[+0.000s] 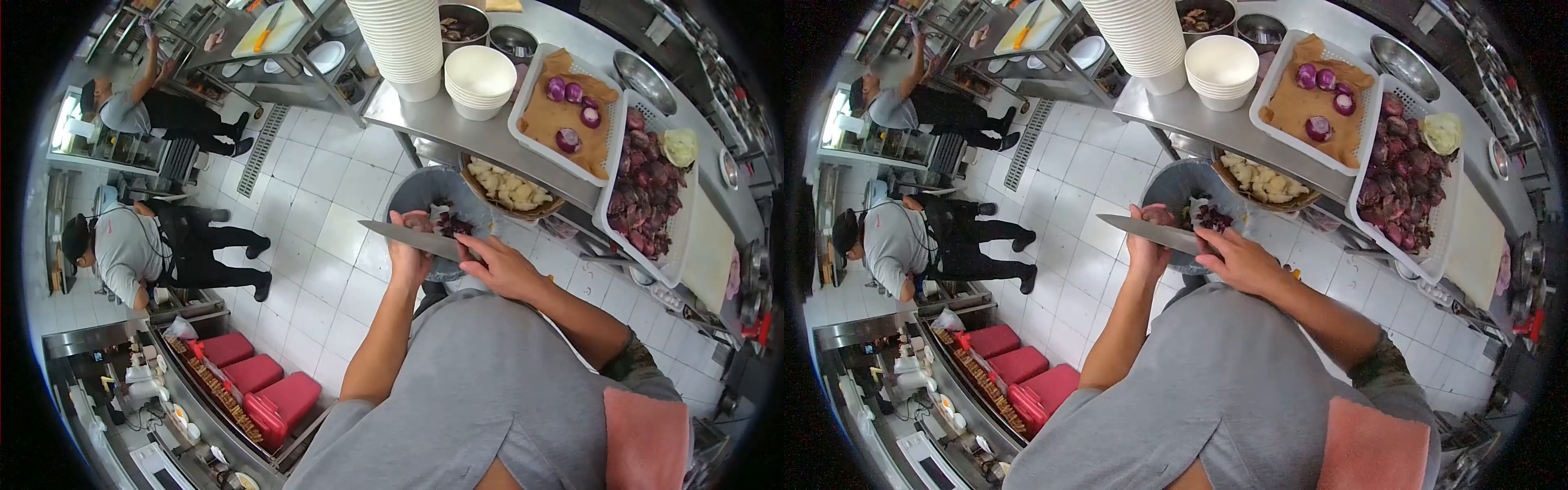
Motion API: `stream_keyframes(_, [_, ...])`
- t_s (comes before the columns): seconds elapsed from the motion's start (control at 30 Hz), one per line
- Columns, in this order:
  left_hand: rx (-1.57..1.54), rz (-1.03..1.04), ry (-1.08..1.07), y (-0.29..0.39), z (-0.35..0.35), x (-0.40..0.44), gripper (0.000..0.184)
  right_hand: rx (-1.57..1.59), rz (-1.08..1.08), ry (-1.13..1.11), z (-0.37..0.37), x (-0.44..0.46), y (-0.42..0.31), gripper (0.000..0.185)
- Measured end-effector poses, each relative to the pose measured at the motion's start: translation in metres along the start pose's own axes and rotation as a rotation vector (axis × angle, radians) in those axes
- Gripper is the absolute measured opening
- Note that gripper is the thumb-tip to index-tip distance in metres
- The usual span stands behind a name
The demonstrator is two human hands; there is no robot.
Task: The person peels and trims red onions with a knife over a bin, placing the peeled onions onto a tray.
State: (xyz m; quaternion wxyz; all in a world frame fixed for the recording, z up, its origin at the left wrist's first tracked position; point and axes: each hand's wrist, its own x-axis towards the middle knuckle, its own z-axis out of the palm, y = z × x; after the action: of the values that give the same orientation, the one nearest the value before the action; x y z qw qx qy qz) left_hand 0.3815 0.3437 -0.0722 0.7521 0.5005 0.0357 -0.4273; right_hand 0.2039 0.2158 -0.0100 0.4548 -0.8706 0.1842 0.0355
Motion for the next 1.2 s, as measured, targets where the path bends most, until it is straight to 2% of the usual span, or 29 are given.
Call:
stream_keyframes(0.13, [0.007, 0.026, 0.050, -0.008, 0.013, -0.008, 0.054, 0.033, 0.019, -0.017, 0.001, 0.017, -0.021, 0.054])
stream_keyframes(0.23, [0.017, 0.032, 0.143, -0.021, 0.023, -0.017, 0.044, 0.131, -0.066, 0.045, 0.012, 0.030, -0.022, 0.054])
stream_keyframes(0.33, [0.022, 0.079, 0.230, -0.016, 0.031, -0.023, 0.045, 0.262, -0.317, 0.220, 0.037, 0.051, -0.005, 0.048])
stream_keyframes(0.43, [0.082, 0.173, 0.131, -0.021, 0.018, -0.024, 0.044, 0.732, 0.305, -0.200, 0.014, 0.050, -0.023, 0.043])
stream_keyframes(0.53, [-0.004, 0.071, -0.008, -0.004, 0.008, -0.025, 0.044, 1.100, 0.390, -0.269, 0.001, 0.046, -0.019, 0.040])
stream_keyframes(0.57, [-0.024, -0.011, 0.016, 0.000, 0.007, -0.027, 0.045, 1.095, 0.382, -0.302, -0.004, 0.046, -0.019, 0.043])
stream_keyframes(0.67, [-0.059, 0.005, 0.008, 0.002, 0.014, -0.029, 0.048, 1.048, 0.366, -0.327, -0.007, 0.045, -0.023, 0.043])
stream_keyframes(0.77, [-0.111, -0.067, 0.043, -0.007, 0.015, -0.021, 0.046, 1.057, 0.322, -0.377, 0.002, 0.046, -0.021, 0.043])
stream_keyframes(0.87, [-0.093, -0.055, 0.005, -0.013, -0.014, -0.011, 0.043, 1.053, 0.377, -0.239, 0.006, 0.047, -0.021, 0.041])
stream_keyframes(0.97, [-0.114, -0.105, 0.031, -0.004, -0.014, -0.019, 0.044, 1.002, 0.463, -0.206, 0.001, 0.058, 0.000, 0.052])
stream_keyframes(1.07, [-0.160, -0.129, 0.054, 0.003, -0.005, -0.026, 0.046, 0.757, 0.433, -0.267, 0.002, 0.058, 0.014, 0.066])
stream_keyframes(1.1, [-0.186, -0.136, 0.052, 0.003, -0.004, -0.027, 0.047, 0.711, 0.423, -0.225, 0.002, 0.052, 0.007, 0.076])
stream_keyframes(1.2, [-0.295, -0.169, -0.012, 0.007, -0.006, -0.027, 0.049, 0.557, 0.398, -0.218, 0.005, 0.039, 0.004, 0.080])
